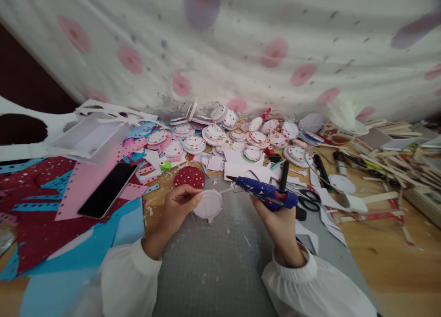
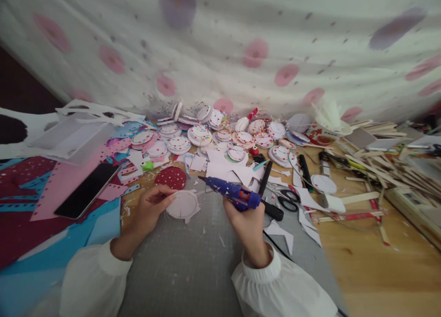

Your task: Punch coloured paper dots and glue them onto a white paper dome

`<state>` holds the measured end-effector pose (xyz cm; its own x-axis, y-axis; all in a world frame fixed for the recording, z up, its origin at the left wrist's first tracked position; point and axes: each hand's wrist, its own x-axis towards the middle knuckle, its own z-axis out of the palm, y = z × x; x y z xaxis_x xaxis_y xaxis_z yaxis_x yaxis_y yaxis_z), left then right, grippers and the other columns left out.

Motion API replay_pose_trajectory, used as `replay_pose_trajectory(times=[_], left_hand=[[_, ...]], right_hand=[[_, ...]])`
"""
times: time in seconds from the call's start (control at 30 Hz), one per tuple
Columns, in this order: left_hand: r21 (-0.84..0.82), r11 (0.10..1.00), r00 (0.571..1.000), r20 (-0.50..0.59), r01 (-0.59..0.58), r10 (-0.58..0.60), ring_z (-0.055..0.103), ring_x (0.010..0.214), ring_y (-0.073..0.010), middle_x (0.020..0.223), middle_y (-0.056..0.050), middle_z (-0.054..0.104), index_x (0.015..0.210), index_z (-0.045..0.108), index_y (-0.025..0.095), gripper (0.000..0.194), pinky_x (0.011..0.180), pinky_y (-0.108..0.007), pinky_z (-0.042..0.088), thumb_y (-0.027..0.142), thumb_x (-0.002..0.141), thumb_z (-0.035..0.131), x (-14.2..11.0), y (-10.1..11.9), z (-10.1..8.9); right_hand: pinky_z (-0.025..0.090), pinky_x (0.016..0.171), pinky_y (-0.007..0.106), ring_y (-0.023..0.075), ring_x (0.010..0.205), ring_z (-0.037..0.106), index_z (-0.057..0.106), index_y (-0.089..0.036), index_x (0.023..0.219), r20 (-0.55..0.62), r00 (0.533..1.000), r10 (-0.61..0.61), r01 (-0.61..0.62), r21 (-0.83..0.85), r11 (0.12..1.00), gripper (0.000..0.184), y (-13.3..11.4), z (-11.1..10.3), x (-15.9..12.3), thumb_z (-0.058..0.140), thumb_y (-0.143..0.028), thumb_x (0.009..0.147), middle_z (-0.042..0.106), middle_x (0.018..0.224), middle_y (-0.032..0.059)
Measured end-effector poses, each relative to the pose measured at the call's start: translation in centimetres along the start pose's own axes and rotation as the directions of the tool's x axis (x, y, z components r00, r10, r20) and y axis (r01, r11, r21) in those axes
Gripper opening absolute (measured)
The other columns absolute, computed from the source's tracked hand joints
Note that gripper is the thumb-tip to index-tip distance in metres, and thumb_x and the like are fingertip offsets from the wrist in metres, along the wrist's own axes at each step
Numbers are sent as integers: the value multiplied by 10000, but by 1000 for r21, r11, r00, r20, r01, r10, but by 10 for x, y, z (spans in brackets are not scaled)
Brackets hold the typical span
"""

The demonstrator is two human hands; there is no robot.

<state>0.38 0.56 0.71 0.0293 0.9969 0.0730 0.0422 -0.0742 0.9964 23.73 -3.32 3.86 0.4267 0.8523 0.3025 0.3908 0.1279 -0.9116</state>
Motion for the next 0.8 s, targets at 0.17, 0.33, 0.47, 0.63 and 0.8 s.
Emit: replay_pose_trajectory(times=[0.17, 0.33, 0.47, 0.63, 0.8], left_hand=[[-67, 994, 968, 232, -82, 96, 615, 672, -153, 705, -20, 693, 756, 751, 198, 44, 625, -249, 475, 190, 713, 753, -4, 7, 1], [-144, 973, 891, 396, -178, 222, 588, 665, -162, 680, -32, 678, 804, 767, 197, 60, 628, -279, 456, 215, 750, 749, -2, 14, -5], [-224, 910, 826, 386, -349, 412, 570, 661, -154, 683, -28, 692, 861, 759, 216, 93, 656, -310, 451, 222, 769, 753, -3, 35, -13], [-272, 805, 731, 338, -527, 592, 553, 549, -127, 646, -35, 729, 909, 722, 191, 102, 597, -313, 434, 239, 819, 713, -12, 76, -10], [-241, 762, 704, 293, -600, 647, 532, 435, -89, 613, 0, 738, 885, 685, 202, 65, 536, -308, 401, 254, 848, 673, -29, 110, 0]], right_hand=[[433, 384, 260, 145, 388, 493, 566, -212, 561, -81, 991, 105, -104, 13, 994, 187, -5, 0, 4, 706, -290, 658, 547, 442, -27], [410, 379, 261, 142, 376, 484, 576, -206, 554, -79, 983, 164, -165, 1, 986, 201, -4, 0, 5, 712, -324, 644, 539, 423, -33], [412, 402, 269, 148, 396, 503, 580, -199, 546, -59, 974, 218, -220, -26, 975, 223, -3, 0, 3, 715, -353, 632, 554, 434, -25], [392, 401, 272, 142, 393, 480, 555, -207, 512, -53, 972, 227, -230, -41, 972, 252, -4, 2, 3, 715, -376, 608, 533, 416, -26], [414, 411, 280, 144, 396, 487, 565, -204, 523, -23, 975, 223, -224, -41, 974, 249, -1, 3, 1, 722, -372, 618, 548, 426, -20]])
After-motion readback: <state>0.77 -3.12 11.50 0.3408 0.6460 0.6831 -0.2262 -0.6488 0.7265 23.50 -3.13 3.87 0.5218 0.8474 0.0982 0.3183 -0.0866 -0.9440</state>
